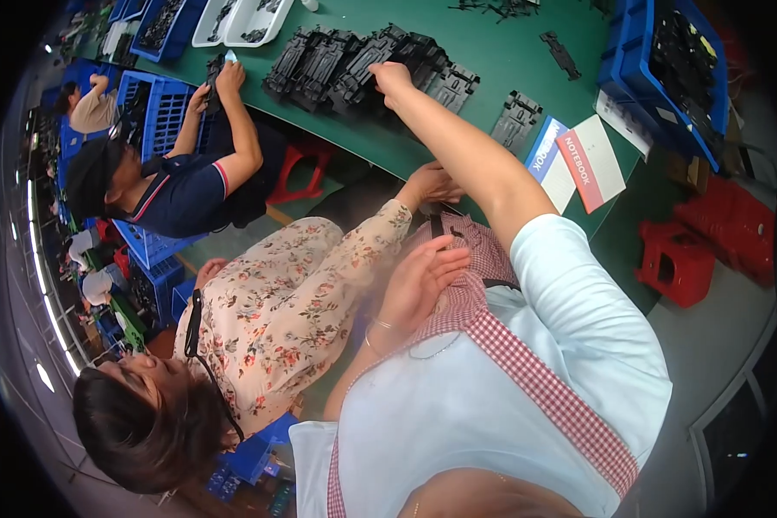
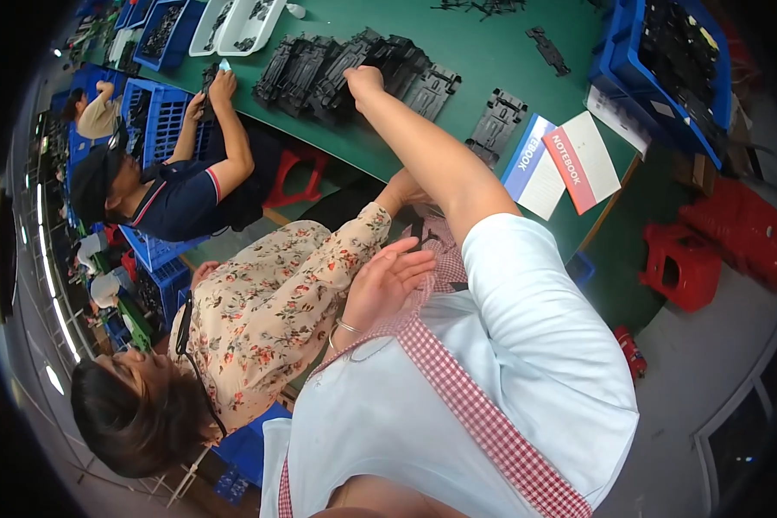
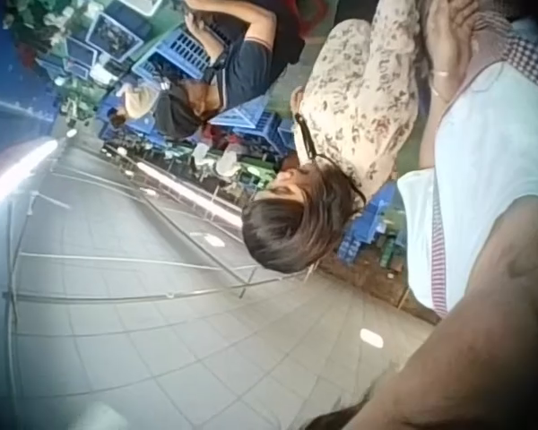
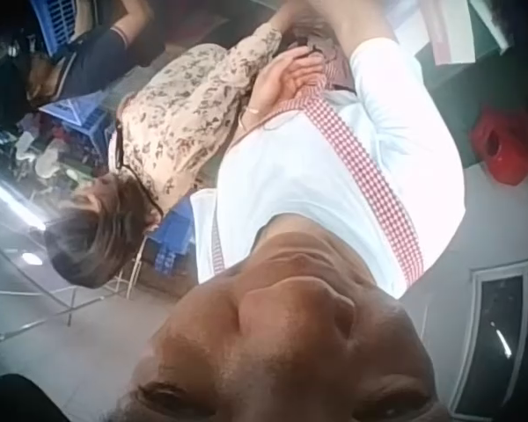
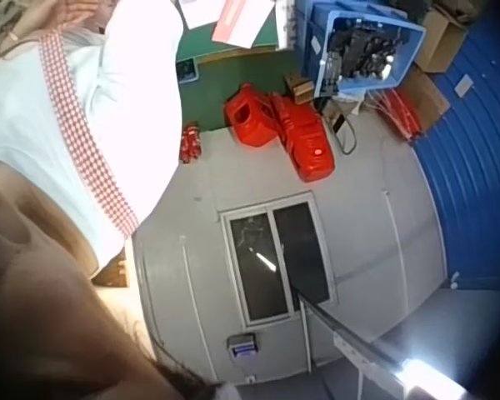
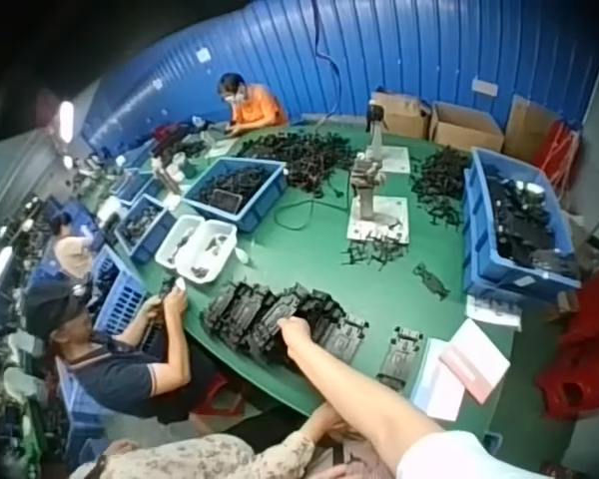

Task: The person picks up plastic toy car chassis parts from the table by hand, turns them over, and holds and compares them while pointing at different sections.

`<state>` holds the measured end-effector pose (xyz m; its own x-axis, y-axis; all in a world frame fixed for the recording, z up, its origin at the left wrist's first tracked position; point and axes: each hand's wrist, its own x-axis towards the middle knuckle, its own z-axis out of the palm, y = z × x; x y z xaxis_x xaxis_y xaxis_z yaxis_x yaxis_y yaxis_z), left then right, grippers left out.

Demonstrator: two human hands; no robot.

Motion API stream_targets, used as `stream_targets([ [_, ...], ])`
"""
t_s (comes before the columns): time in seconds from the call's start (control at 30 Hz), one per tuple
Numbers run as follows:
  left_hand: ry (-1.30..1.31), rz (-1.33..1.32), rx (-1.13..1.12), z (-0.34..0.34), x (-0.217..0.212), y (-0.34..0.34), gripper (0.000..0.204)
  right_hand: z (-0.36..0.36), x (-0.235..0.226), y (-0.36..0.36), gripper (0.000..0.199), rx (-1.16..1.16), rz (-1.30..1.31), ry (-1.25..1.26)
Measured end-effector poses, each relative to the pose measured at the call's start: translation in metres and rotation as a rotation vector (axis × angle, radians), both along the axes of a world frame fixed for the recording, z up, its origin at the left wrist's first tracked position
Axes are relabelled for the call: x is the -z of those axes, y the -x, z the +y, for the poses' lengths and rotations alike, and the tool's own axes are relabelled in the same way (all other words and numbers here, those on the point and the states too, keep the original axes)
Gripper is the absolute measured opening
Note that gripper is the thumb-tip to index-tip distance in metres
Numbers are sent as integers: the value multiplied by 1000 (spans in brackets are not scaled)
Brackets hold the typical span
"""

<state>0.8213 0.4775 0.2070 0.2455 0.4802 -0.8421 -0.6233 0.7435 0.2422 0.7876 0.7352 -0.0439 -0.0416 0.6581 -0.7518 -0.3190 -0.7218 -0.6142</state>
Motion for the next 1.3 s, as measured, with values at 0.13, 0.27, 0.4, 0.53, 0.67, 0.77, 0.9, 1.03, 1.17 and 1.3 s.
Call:
stream_targets([
  [0.13,-6,19,-40,1,1,-2,39,10,-4,-6,22,33,2,41],
  [0.27,-14,28,-34,2,1,-4,39,-9,-19,-34,22,147,173,-141],
  [0.4,-29,57,-6,4,-6,-4,40,-68,-50,-128,14,-36,479,-177],
  [0.53,-16,76,33,5,-2,-8,38,-137,-65,-277,17,30,126,72],
  [0.67,-32,38,74,11,-8,-11,38,-192,5,-450,13,-33,71,37],
  [0.77,-28,36,100,12,-10,-16,38,-205,-3,-474,14,201,-8,-42],
  [0.9,-56,35,101,6,-8,-11,38,-212,16,-486,23,371,-375,173],
  [1.03,-86,65,67,-9,-9,-4,37,-183,-10,-420,35,70,-1369,-496],
  [1.17,-96,95,63,-30,-9,-2,37,-137,-38,-278,36,-5,-448,-527],
  [1.3,-157,115,60,-58,-4,1,36,-89,-79,-135,39,-169,100,-354],
])
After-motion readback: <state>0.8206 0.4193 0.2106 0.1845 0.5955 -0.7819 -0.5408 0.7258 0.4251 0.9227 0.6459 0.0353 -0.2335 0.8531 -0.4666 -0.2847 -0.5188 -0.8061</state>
